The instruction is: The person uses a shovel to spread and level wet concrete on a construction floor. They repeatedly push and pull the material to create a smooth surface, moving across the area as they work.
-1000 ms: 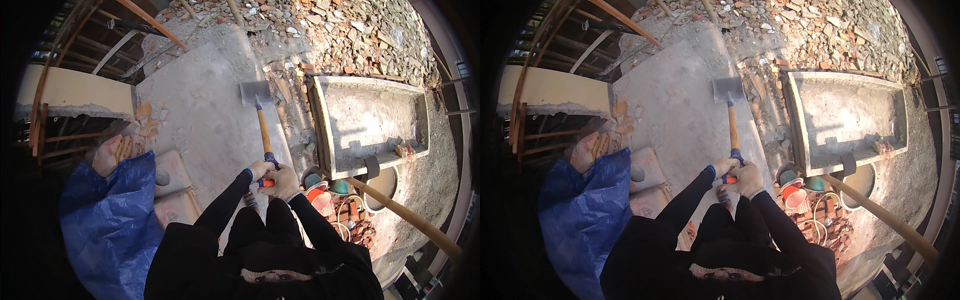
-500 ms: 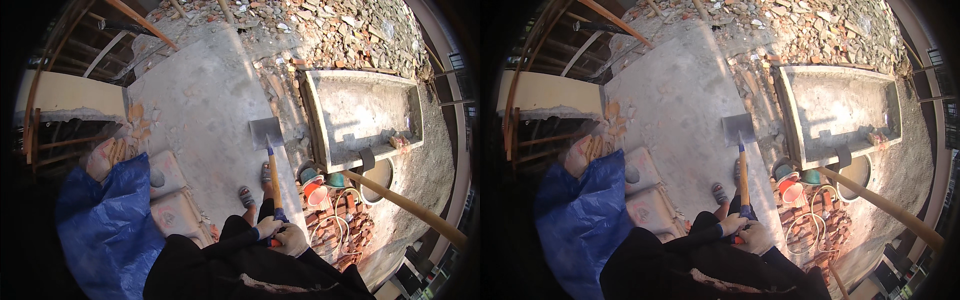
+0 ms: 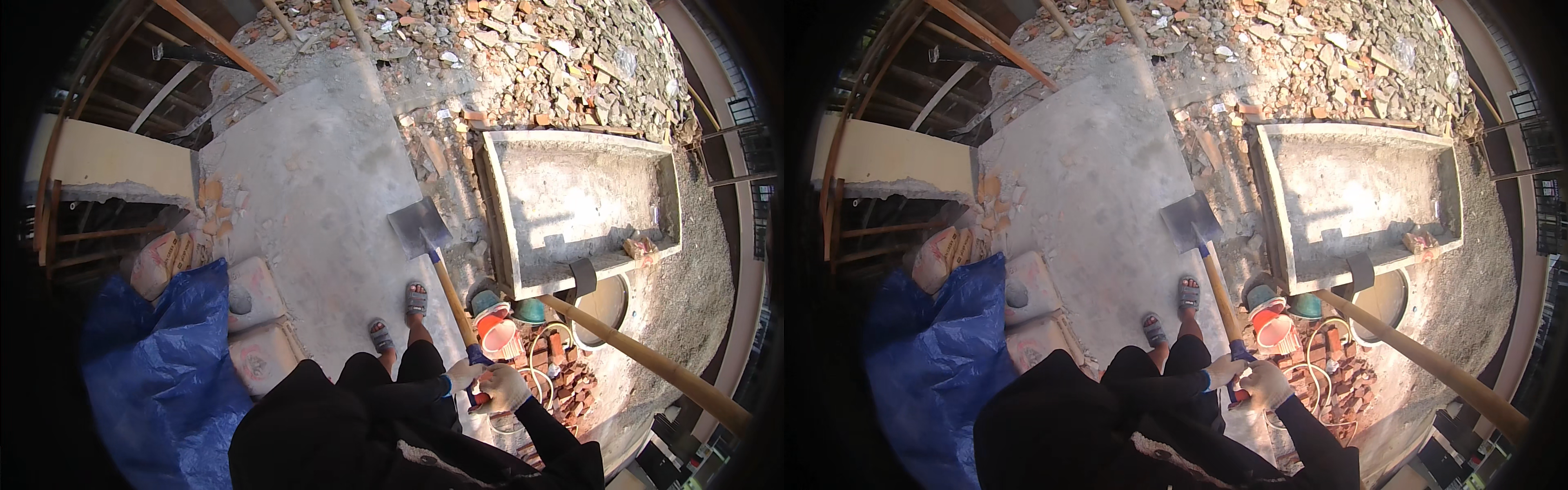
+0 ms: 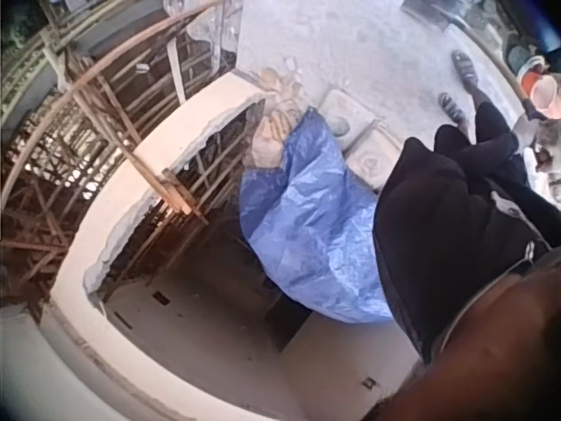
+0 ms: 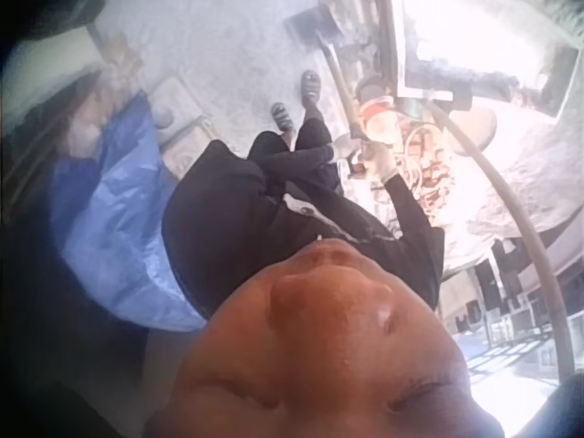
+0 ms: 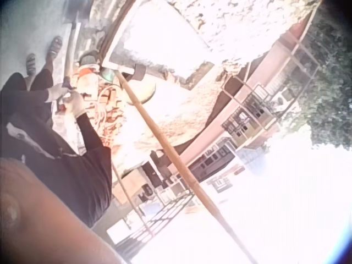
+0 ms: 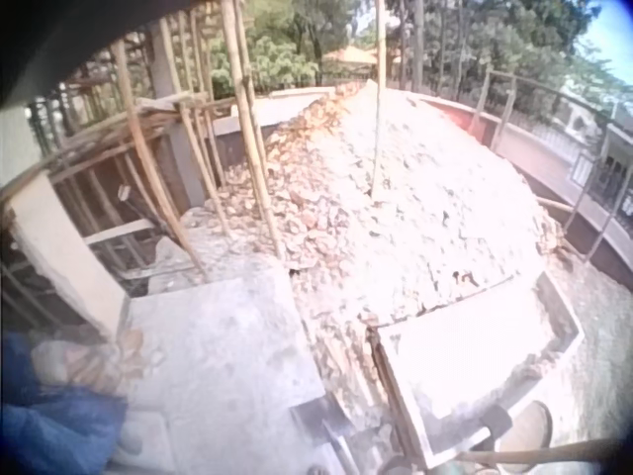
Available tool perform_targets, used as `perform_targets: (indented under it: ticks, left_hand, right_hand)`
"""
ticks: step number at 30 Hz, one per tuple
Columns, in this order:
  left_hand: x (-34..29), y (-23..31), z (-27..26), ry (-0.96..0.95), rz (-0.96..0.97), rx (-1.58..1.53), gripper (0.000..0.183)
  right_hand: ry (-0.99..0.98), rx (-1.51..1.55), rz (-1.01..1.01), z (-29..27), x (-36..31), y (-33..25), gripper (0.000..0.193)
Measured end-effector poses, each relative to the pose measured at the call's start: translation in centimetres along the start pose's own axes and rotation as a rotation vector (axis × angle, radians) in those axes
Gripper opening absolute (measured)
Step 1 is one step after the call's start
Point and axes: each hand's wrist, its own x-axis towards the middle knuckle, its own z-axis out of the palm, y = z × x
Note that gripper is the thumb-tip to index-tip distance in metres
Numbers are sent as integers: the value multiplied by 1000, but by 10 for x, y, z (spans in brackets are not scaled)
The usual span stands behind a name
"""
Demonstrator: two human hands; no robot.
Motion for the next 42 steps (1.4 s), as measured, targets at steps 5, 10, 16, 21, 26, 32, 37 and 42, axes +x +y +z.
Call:
perform_targets:
  ticks: [5, 10, 16, 21, 26, 32, 37, 42]
  left_hand:
    - [11, 30, -12, -4, -35, 159, 35]
    - [16, 40, -5, -20, -133, 101, 29]
    - [20, 42, 0, -83, -108, 20, 29]
    - [20, 39, -19, -343, -102, 830, 54]
    - [28, 76, -92, -477, -239, 871, 57]
    - [-27, 151, -324, 579, 239, 465, 32]
    - [-142, 132, -492, 1234, 156, 488, 44]
    - [-186, 117, -486, 1115, 83, 534, 46]
  right_hand:
    - [-146, -154, 64, -15, 16, 14, 32]
    - [-129, -109, 23, -42, 20, 14, 46]
    - [914, -328, 830, -13, 26, -39, 51]
    - [1635, 1538, 1431, 76, 25, -60, 21]
    - [1770, 1450, 1605, 118, -21, -73, 29]
    - [1811, 1393, 1484, 108, -43, -4, 22]
    - [1771, 1618, 1234, 68, 123, 83, 23]
    - [1511, 1923, 1099, 23, 334, 113, 21]
